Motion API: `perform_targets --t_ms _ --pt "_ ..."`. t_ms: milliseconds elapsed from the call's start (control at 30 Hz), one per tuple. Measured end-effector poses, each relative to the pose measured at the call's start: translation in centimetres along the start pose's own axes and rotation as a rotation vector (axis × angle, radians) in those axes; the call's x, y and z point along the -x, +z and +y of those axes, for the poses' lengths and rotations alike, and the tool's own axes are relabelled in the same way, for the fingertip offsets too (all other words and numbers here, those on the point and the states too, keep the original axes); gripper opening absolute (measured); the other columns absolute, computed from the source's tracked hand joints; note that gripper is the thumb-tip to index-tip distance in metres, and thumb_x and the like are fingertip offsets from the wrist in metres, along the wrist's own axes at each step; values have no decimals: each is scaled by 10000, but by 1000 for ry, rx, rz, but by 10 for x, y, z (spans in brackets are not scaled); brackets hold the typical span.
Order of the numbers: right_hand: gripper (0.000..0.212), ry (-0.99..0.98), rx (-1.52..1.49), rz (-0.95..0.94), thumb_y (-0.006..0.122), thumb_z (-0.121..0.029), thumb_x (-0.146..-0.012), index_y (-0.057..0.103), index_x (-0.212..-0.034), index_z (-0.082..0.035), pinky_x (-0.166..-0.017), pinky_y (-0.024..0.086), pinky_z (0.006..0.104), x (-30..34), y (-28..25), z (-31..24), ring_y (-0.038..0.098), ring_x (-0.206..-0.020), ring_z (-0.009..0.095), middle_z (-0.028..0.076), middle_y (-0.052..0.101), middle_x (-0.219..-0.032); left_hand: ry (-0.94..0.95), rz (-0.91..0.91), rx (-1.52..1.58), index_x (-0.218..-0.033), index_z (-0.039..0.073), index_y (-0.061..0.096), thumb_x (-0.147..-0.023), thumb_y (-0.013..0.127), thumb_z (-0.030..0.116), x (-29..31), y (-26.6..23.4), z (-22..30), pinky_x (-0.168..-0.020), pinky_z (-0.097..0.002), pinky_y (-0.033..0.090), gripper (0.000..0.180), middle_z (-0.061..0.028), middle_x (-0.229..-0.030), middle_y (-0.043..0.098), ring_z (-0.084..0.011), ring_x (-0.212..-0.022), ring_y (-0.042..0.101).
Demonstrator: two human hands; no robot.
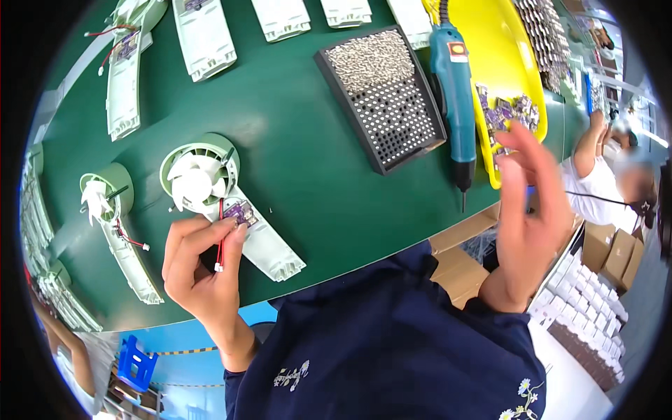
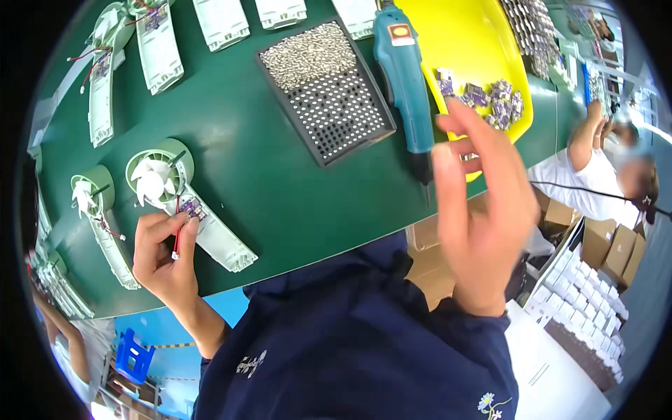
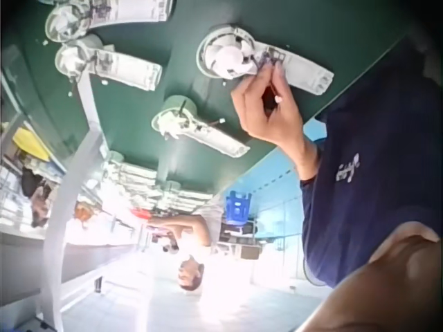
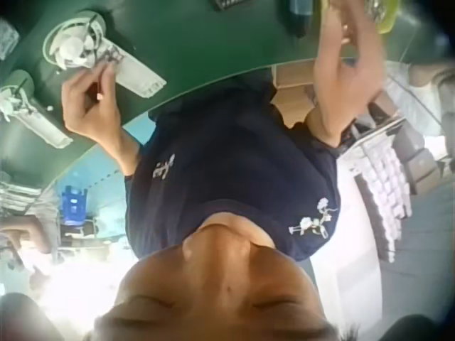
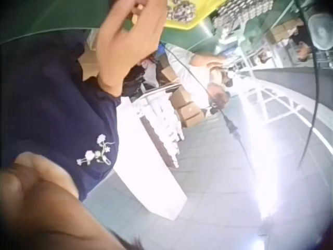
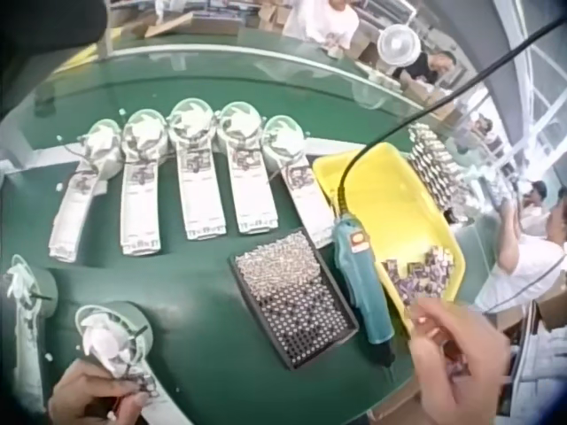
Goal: Assembling handheld mini fans on a factory production line, involving installing circuit boards and securing them with screws.
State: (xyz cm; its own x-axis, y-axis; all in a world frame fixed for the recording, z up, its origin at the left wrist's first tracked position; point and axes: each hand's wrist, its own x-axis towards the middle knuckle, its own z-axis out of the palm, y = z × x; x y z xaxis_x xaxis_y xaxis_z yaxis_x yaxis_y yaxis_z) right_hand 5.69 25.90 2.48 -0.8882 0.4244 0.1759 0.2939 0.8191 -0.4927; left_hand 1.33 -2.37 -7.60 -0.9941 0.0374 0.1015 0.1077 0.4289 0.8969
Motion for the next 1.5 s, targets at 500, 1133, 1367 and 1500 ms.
perform_targets --t_ms 500,1133,1367,1500 --pt "431 241 -883 -232 445 -181 -1067 397 -1433 41 -837 538 355 -3 -5 73 598 -1043 247 242 549 -1308 38 -39 44 -862 -6 731 -678 846 -69 -8 -2 2 -584 -239 459 226 -70 -811 636 -130 -691 602" --pt "480 -416 -1668 -568 533 -618 -951 495 -981 -141 -540 412 382 -8 112 -51 485 -539 213 46 540 -900 27 -28 90 -852 1 725 -676 834 -73 -6 -2 -2 -604 -264 478 220 -68 -803 629 -164 -700 609" --pt "468 -430 -1687 -352 552 -595 -955 489 -979 -131 -499 400 342 4 121 -63 479 -524 185 35 535 -824 36 -38 104 -851 4 721 -691 831 -63 -10 -1 0 -586 -268 464 205 -66 -826 602 -163 -697 592" --pt "354 -289 -1791 -256 569 -482 -974 503 -985 -134 -463 379 270 -3 93 -65 453 -510 113 -1 515 -807 39 -18 57 -847 7 711 -701 821 -69 -4 0 1 -582 -270 459 198 -66 -862 577 -164 -708 579"
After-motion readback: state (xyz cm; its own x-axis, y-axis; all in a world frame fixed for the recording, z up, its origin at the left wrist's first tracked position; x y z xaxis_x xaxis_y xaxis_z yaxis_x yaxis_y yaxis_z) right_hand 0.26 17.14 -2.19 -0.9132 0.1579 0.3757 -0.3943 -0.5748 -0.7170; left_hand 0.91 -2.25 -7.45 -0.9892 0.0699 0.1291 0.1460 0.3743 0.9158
